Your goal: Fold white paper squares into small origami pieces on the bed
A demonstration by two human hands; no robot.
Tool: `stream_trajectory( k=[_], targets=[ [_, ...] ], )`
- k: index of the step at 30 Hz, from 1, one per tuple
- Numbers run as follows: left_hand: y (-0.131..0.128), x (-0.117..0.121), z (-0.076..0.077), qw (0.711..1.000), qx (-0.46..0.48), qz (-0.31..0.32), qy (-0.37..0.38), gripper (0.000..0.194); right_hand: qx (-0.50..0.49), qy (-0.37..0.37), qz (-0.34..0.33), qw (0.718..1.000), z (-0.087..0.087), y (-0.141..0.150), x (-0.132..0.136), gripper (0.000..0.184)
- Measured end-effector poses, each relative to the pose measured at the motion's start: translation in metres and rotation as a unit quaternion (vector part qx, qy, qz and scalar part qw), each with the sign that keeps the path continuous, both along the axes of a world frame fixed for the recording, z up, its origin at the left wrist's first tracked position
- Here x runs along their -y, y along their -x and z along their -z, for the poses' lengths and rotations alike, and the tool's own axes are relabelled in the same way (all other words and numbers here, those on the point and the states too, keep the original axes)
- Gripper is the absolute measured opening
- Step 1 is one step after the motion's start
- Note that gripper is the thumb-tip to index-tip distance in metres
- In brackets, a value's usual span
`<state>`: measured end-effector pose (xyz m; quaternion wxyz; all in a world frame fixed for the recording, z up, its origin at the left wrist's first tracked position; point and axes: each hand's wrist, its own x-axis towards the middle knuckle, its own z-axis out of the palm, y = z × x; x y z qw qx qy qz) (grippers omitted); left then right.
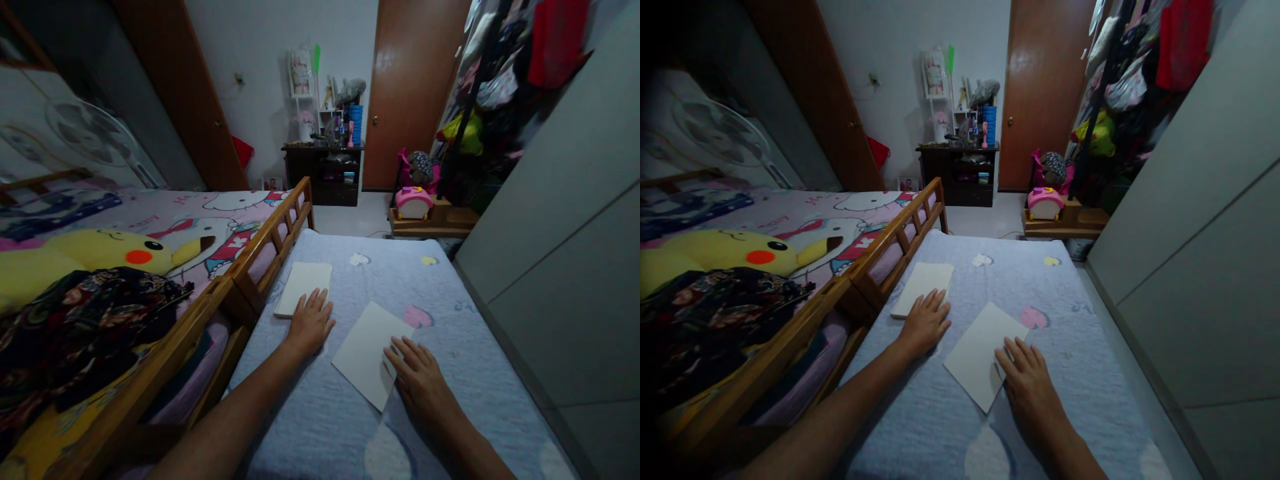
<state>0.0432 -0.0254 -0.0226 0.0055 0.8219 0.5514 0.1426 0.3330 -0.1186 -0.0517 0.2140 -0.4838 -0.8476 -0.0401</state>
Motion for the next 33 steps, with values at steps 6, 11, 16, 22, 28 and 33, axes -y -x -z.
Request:
stream_trajectory(
  k=[6,11,16,22,28,33],
  targets=[
    [0.014,0.0,0.006,1.0,0.02,0.02,0.013,0.032,-0.038,0.032,-0.024,0.999,-0.006,0.011,0.005,0.035],
    [0.018,0.009,0.003,0.998,0.03,0.051,0.012,0.042,-0.092,0.046,-0.038,0.994,-0.011,0.01,0.004,0.023],
    [0.009,0.031,-0.01,0.984,0.066,0.148,0.072,0.074,-0.21,0.044,-0.008,0.977,-0.013,0.003,0.0,0.025],
    [-0.011,0.06,-0.016,0.956,0.167,0.213,0.116,0.061,-0.296,0.084,0.005,0.951,-0.015,-0.003,0.001,0.027],
    [-0.027,0.084,-0.005,0.947,0.236,0.2,0.086,0.026,-0.295,0.146,-0.028,0.944,-0.013,-0.005,0.013,0.024],
    [-0.036,0.094,-0.009,0.937,0.286,0.114,0.163,0.024,-0.287,0.211,-0.023,0.934,-0.022,-0.003,0.021,0.024]
  ],
)
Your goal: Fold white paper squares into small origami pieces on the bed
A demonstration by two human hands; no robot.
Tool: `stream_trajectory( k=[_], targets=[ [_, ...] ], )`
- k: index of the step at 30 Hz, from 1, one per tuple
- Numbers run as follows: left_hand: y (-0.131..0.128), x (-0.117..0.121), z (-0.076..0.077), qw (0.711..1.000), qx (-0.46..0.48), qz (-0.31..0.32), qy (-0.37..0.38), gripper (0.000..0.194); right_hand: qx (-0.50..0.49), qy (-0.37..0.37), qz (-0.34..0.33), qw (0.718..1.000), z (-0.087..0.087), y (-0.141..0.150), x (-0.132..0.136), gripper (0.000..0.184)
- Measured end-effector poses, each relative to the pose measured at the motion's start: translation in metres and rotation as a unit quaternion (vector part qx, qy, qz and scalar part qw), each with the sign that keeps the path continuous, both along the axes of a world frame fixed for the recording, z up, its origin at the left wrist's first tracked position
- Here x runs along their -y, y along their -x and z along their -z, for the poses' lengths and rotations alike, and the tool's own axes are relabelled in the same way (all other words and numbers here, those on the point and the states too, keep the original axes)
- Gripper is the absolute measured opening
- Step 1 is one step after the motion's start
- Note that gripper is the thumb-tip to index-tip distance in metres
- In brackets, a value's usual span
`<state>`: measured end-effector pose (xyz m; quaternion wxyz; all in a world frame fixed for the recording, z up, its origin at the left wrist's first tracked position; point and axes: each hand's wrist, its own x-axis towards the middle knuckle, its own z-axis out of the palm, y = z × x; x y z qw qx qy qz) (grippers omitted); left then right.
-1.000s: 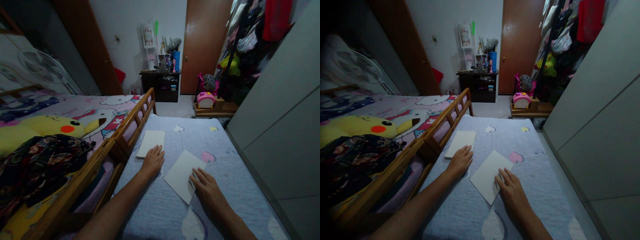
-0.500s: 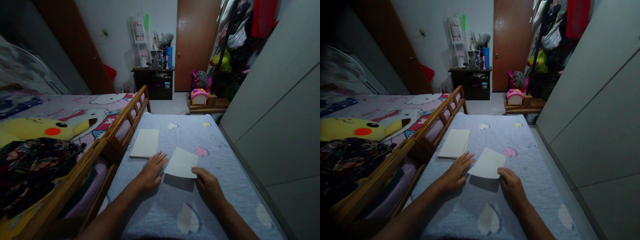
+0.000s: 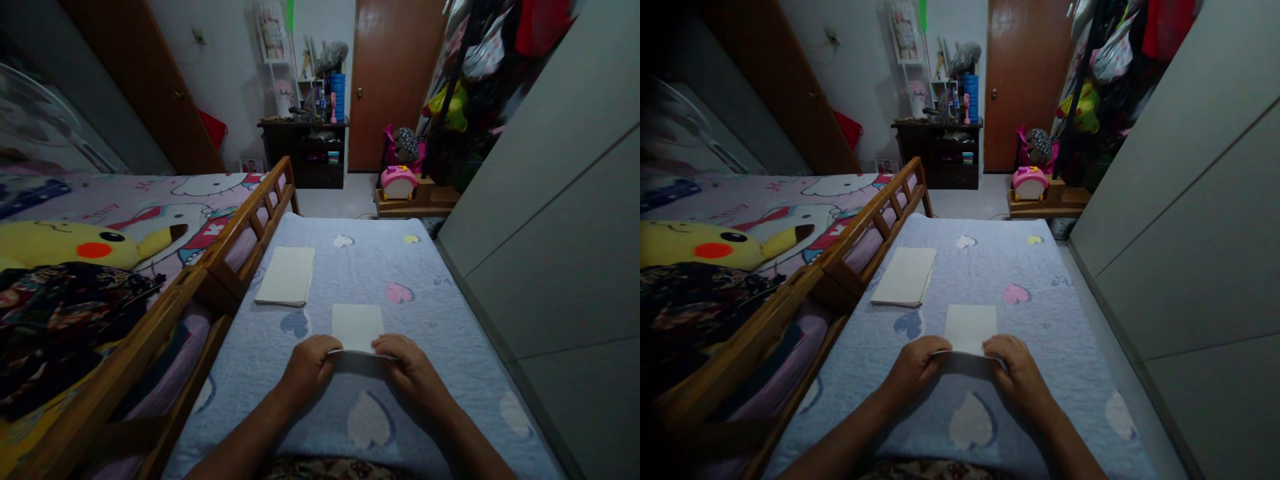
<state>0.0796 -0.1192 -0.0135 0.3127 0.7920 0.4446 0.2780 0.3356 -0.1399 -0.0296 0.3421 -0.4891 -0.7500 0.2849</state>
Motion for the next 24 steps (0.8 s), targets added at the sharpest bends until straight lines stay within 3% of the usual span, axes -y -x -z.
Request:
stream_trajectory(
  k=[4,9,12,15,19,24],
  targets=[
    [-0.009,-0.002,-0.008,0.991,0.025,-0.088,0.1,0.018,-0.008,0.106,0.064,0.992,-0.015,0.01,-0.001,0.025],
    [-0.016,-0.007,-0.009,0.986,0.0,-0.121,0.118,0.018,-0.04,0.146,0.146,0.978,-0.02,0.023,-0.005,0.03],
    [-0.018,-0.009,-0.007,0.985,-0.022,-0.128,0.115,0.03,-0.066,0.149,0.197,0.967,-0.016,0.028,-0.006,0.032],
    [-0.021,-0.009,-0.005,0.981,-0.029,-0.149,0.122,0.054,-0.05,0.134,0.246,0.959,-0.011,0.031,-0.006,0.05],
    [-0.024,-0.01,-0.003,0.976,-0.054,-0.166,0.131,0.065,-0.018,0.133,0.248,0.959,-0.011,0.032,-0.008,0.052],
    [-0.024,-0.011,-0.005,0.974,-0.103,-0.166,0.111,0.046,-0.026,0.169,0.226,0.959,-0.016,0.028,-0.013,0.05]
  ],
)
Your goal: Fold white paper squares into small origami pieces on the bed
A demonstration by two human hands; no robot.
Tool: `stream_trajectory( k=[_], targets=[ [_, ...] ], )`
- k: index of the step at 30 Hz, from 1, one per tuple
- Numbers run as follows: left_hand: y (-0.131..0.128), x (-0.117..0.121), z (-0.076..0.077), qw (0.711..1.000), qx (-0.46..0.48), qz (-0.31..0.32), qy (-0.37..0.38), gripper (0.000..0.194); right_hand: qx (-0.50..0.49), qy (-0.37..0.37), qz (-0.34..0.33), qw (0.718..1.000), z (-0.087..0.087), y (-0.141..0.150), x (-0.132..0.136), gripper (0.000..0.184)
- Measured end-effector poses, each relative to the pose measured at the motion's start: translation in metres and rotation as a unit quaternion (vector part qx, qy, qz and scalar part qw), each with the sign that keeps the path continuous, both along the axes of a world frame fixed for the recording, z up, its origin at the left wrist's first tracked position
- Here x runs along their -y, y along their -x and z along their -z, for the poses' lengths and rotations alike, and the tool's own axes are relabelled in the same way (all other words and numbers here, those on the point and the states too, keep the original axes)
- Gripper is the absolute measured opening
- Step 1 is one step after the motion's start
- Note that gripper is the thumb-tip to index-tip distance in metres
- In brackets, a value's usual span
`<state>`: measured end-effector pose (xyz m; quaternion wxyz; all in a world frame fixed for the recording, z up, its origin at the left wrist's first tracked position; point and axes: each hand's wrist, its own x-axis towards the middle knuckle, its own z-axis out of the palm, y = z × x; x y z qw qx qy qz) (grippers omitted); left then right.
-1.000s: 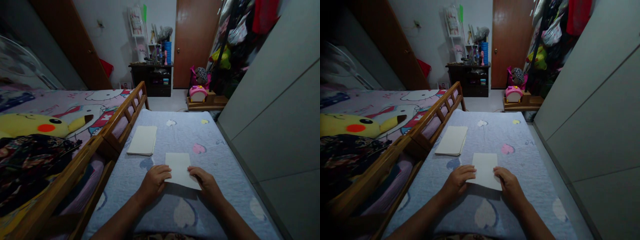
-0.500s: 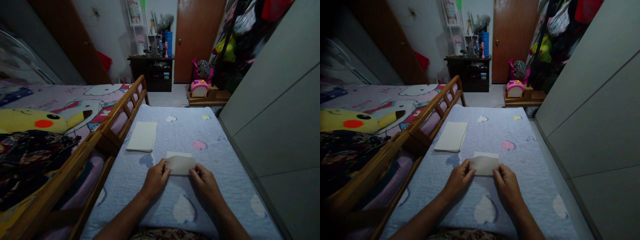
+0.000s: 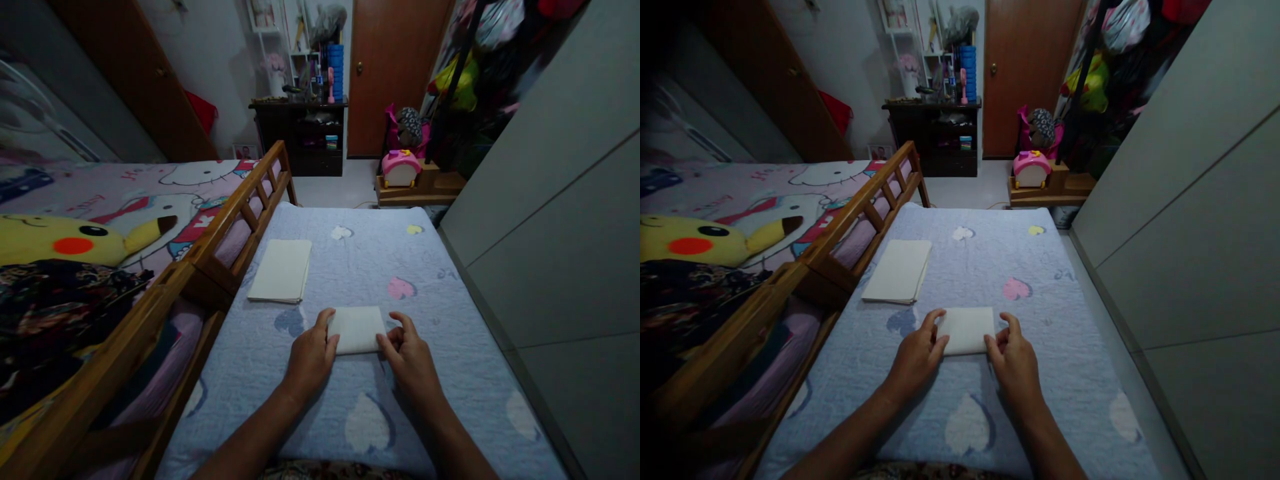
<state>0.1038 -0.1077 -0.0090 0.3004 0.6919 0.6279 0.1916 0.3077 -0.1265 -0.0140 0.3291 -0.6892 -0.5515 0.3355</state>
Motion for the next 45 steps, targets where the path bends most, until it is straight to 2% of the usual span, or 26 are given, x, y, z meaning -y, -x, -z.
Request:
stream_trajectory(
  k=[4,10,17,35,45],
  targets=[
    [0.001,-0.001,0.002,0.999,0.0,0.028,-0.023,0.027,-0.006,0.032,-0.019,0.999,-0.002,-0.002,-0.003,0.04],
    [0.001,0.0,0.007,0.996,-0.021,0.06,-0.067,0.024,0.077,0.036,-0.033,0.996,-0.003,0.001,-0.004,0.023],
    [0.004,0.003,0.012,0.992,-0.053,0.07,-0.094,0.024,0.14,0.017,-0.032,0.99,0.0,0.003,-0.001,0.022],
    [0.002,0.001,0.016,0.984,-0.117,0.083,-0.106,0.028,0.156,0.01,-0.033,0.987,-0.001,0.003,-0.003,0.022],
    [-0.001,0.004,0.015,0.969,-0.205,0.093,-0.103,0.035,0.163,0.017,-0.037,0.986,0.002,0.002,-0.003,0.025]
  ],
)
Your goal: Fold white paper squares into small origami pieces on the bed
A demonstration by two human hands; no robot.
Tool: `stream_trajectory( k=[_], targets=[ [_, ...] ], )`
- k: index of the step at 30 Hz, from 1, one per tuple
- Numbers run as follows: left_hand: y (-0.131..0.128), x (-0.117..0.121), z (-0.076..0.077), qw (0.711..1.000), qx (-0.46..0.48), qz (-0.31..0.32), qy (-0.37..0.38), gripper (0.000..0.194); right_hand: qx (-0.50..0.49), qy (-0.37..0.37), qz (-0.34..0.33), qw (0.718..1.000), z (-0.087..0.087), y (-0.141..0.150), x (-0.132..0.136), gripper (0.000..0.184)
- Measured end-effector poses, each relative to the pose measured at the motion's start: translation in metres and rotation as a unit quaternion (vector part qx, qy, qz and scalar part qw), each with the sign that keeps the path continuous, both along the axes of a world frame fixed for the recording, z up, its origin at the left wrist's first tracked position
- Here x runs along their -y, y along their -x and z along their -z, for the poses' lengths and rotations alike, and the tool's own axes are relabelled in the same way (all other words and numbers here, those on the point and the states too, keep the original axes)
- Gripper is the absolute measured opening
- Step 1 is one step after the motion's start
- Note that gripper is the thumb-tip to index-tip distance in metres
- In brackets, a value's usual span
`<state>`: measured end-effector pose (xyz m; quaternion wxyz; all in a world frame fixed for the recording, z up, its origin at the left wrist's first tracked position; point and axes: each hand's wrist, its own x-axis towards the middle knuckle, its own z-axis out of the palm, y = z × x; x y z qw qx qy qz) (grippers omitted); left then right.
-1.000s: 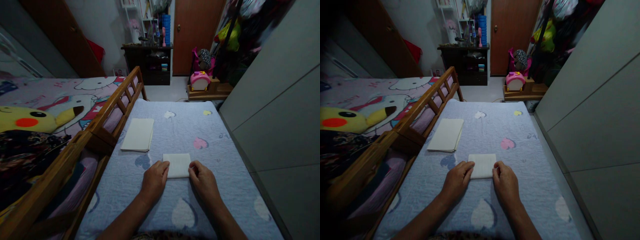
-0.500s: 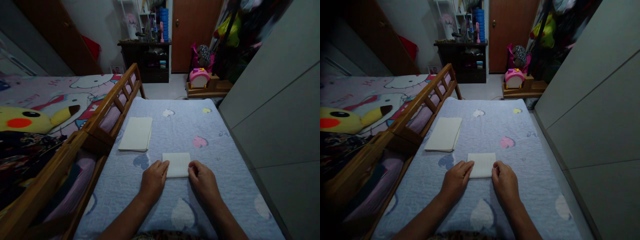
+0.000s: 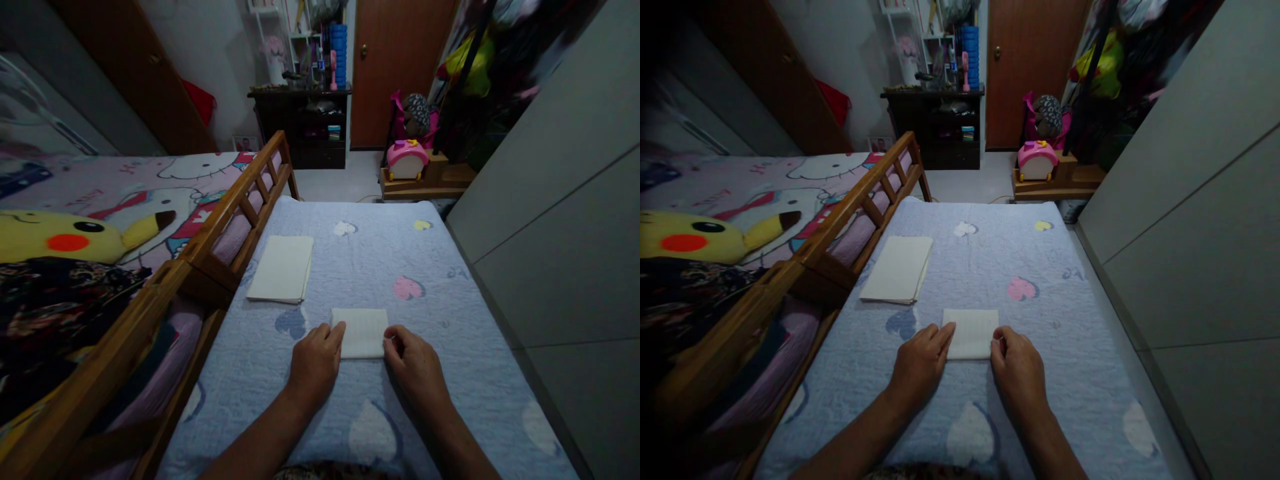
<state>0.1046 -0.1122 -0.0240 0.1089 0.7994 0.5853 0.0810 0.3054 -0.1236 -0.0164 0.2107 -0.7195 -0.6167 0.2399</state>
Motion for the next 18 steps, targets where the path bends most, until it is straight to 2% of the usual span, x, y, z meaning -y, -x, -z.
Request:
stream_trajectory(
  k=[18],
  targets=[
    [-0.0011,0.0001,-0.002,1.0,-0.023,-0.014,-0.003,0.038,0.02,-0.007,-0.006,1.0,-0.0001,0.0001,-0.0004,0.026]
  ],
)
